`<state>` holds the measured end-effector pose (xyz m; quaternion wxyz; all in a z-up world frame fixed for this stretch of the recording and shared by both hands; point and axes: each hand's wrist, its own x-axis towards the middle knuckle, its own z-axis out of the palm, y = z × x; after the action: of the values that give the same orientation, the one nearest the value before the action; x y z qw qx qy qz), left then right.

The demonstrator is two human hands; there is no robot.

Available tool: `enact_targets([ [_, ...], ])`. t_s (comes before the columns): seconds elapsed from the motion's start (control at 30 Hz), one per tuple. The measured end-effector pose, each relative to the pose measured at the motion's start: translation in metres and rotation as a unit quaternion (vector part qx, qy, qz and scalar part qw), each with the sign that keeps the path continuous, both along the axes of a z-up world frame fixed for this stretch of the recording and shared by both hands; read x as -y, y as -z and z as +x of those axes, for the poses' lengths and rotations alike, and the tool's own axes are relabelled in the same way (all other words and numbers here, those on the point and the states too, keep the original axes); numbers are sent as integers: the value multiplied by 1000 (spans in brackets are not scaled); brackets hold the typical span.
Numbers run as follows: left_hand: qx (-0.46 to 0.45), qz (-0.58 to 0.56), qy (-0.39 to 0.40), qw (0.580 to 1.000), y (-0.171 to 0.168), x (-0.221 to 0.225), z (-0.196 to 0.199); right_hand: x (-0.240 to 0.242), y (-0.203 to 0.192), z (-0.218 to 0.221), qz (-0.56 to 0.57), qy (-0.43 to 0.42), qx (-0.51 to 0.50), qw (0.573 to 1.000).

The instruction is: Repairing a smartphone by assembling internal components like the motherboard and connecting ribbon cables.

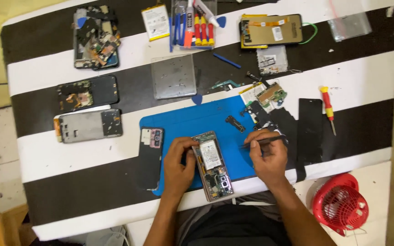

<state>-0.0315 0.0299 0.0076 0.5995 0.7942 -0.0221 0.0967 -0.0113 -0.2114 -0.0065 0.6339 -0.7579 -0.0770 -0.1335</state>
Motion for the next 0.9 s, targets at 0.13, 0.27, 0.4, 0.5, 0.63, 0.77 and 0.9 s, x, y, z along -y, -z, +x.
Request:
enact_targets([
  [0.13,-20,12,-2,1000,-5,-1,1,10,-22,-6,31,7,-11,999],
  [0.27,-49,26,-6,998,-6,1,1,48,-32,-11,-8,58,-41,997],
  [0.4,-46,53,-2,998,1,-1,-1,77,-42,-14,-80,184,-210,957],
  [0.5,-42,53,0,998,3,-3,-1,88,-35,-9,-196,184,-239,933],
  [0.63,-58,54,-2,997,5,-3,-2,95,-31,-2,-267,189,-255,910],
  [0.77,-51,58,-3,997,1,-2,0,94,-28,6,-312,199,-244,897],
  [0.9,-49,56,-4,997,0,-1,0,72,-33,22,-361,109,-200,904],
])
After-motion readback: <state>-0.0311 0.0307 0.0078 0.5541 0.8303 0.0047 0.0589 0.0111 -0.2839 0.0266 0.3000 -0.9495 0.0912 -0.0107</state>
